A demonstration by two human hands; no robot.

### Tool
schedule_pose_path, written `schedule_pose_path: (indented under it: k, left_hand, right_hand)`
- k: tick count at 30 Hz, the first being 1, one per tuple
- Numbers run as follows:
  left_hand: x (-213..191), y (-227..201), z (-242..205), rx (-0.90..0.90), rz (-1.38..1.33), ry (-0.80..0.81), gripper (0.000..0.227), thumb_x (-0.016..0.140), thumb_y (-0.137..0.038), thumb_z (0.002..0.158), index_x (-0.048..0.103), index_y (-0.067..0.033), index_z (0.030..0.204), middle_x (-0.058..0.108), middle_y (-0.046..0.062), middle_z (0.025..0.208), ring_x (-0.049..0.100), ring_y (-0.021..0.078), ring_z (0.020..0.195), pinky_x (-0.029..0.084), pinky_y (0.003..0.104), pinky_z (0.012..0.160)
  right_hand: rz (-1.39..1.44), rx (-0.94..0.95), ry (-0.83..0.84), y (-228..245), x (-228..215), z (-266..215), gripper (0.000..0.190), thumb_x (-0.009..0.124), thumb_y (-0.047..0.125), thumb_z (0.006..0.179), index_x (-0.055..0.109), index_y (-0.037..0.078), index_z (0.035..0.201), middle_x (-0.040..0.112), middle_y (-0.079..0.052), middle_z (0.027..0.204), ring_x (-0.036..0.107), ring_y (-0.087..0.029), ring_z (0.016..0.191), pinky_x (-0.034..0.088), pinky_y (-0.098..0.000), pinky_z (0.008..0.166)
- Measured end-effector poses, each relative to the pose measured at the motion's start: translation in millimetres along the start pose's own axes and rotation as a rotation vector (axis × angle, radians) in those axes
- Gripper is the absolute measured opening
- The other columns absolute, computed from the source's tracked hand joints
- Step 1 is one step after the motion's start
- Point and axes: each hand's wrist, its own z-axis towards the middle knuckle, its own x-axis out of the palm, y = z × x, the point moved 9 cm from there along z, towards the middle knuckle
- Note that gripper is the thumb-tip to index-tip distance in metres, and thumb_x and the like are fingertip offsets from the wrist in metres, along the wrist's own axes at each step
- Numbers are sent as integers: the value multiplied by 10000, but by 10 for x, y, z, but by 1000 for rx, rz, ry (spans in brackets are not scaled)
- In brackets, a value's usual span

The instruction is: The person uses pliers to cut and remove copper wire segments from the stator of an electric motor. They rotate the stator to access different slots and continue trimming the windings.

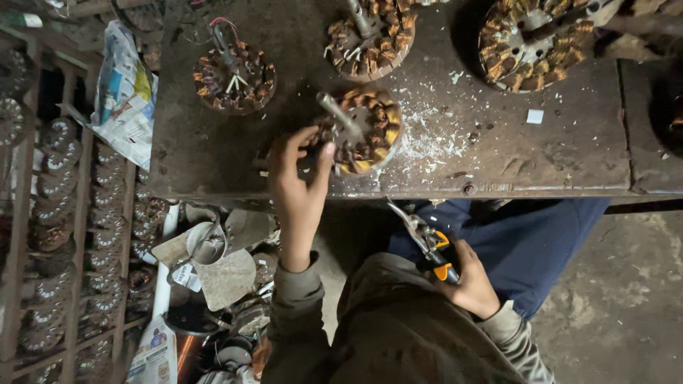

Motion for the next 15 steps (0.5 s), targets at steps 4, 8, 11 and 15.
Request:
schedule_pose_path:
  k: [4,8,11,15]
  left_hand:
    - [166,107,64,-77,-75,65,426,718,-252,1008,593,-20,1342,702,126,1193,678,211,1093,552,325,905]
    - [560,137,105,-180,-285,263,252,622,-238,1036,681,-109,1243,763,32,1108,751,141,921,595,292,774]
    - [536,18,120,-67,-180,139,164,634,-221,1051,712,-115,1147,774,28,1040,754,154,907,580,305,781]
    - [261,-175,84,98,-95,1,138,657,-193,1061,697,-76,1124,743,76,1076,728,226,958,556,340,840]
  right_hand:
    - [-32,-45,-7,58,27,-11,686,865,199,645,544,-38,1204,613,-230,1077,590,-439,1028,472,-458,893]
    - [-31,-3,45,-12,76,30,694,860,204,618,556,-22,1200,625,-216,1058,605,-422,1005,481,-451,871]
    - [-81,-9,78,-100,128,36,709,849,188,609,548,-33,1212,623,-211,1061,596,-418,1018,472,-454,886]
    - [-206,-51,91,-246,233,-14,765,821,145,576,523,-80,1243,591,-264,1148,553,-454,1097,442,-492,946]
